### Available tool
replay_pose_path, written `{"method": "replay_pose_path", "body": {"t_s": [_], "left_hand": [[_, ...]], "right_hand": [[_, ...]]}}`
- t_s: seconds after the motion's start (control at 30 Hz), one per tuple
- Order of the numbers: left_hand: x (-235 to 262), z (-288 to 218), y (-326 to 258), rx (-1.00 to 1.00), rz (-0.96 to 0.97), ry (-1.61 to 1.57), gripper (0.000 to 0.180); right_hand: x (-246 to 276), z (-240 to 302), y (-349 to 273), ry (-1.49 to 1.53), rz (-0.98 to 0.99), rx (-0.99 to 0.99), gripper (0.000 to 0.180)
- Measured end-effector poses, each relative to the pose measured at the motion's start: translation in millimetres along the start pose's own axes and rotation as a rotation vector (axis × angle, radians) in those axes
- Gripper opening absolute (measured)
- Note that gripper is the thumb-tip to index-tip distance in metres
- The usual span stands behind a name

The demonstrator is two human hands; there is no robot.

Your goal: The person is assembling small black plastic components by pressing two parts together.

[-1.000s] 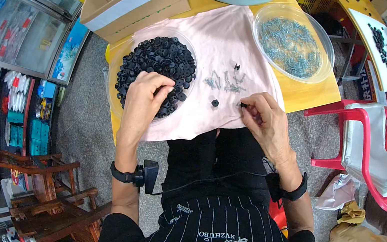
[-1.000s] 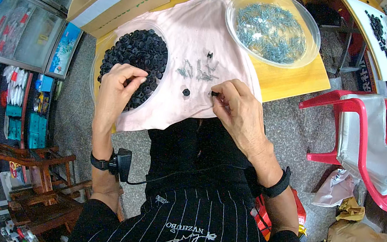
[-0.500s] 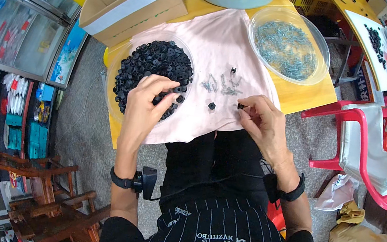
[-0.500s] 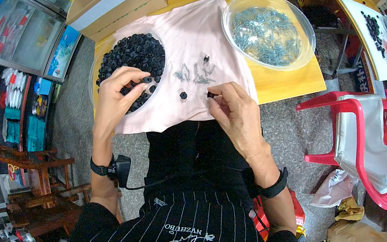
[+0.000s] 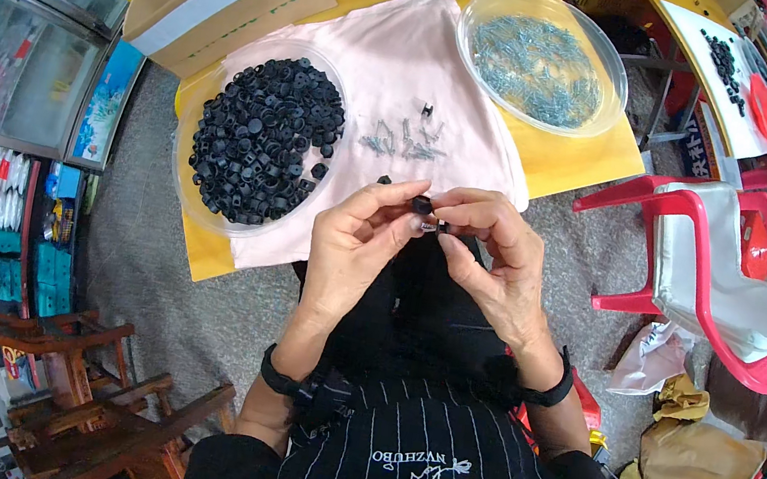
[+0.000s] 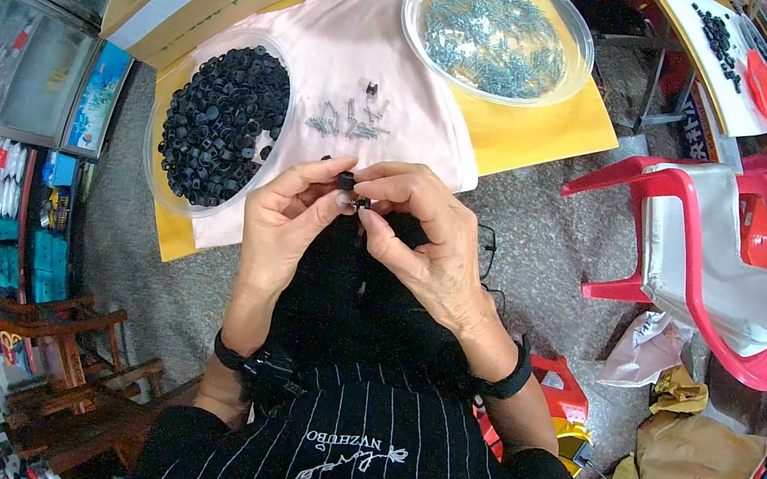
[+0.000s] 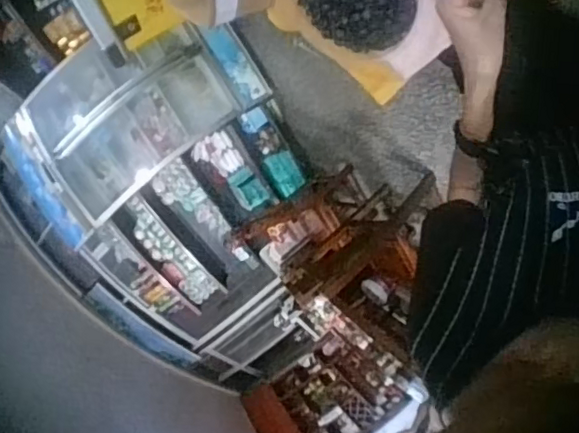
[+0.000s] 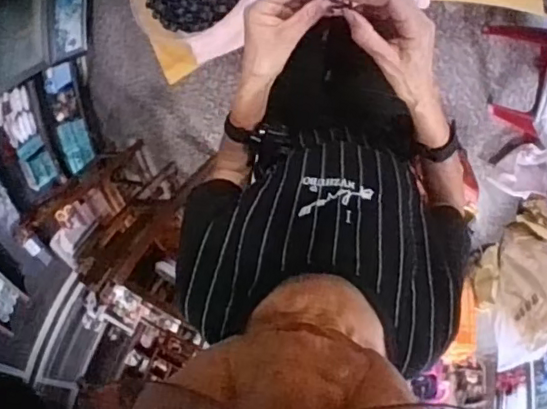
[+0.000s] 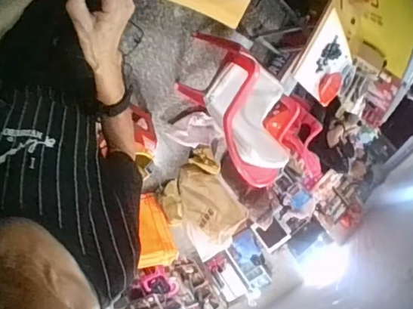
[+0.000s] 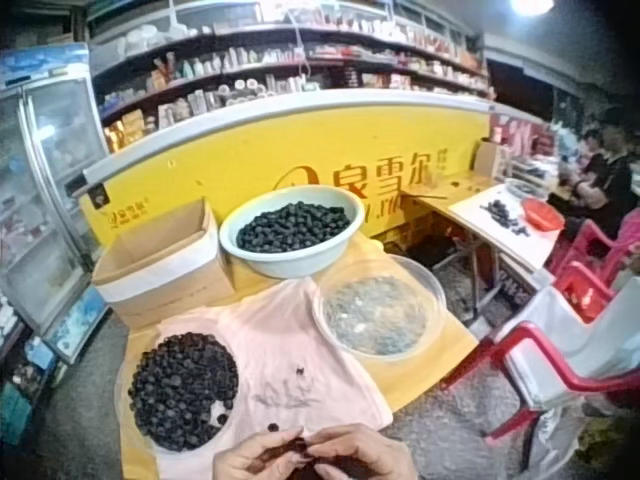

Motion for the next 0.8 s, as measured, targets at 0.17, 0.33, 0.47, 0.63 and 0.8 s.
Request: {"method": "replay_pose_path", "body": {"t_s": [0.17,0.33,0.47,0.63,0.8], "left_hand": [[-7,4,-6,-0.014,0.007,-0.100,0.035],[-5,6,-6,-0.040,-0.029,-0.119,0.037],[-2,-2,-7,-0.084,-0.076,-0.207,0.028],[-8,-2,-9,-0.049,-0.042,-0.257,0.025],[-6,1,-11,-0.057,-0.041,-0.237,0.023]], "right_hand": [[-2,-4,-7,0.055,0.002,-0.072,0.020],[-6,-29,-15,0.545,-0.029,-0.332,0.021],[-9,-41,-18,0.789,-0.008,-0.487,0.025],[-12,-47,-22,0.924,0.024,-0.566,0.027],[-11,-53,-22,0.937,0.000,-0.587,0.024]]}}
Point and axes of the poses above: each hand's wrist, its own y-axis towards the middle knuckle, its own x-axis out of the back of the hand, z = x × y, the point moved 8 cm from there along y, towards the middle knuckle, and after that the axes turned 13 degrees about -y, right-handed, at the moved point
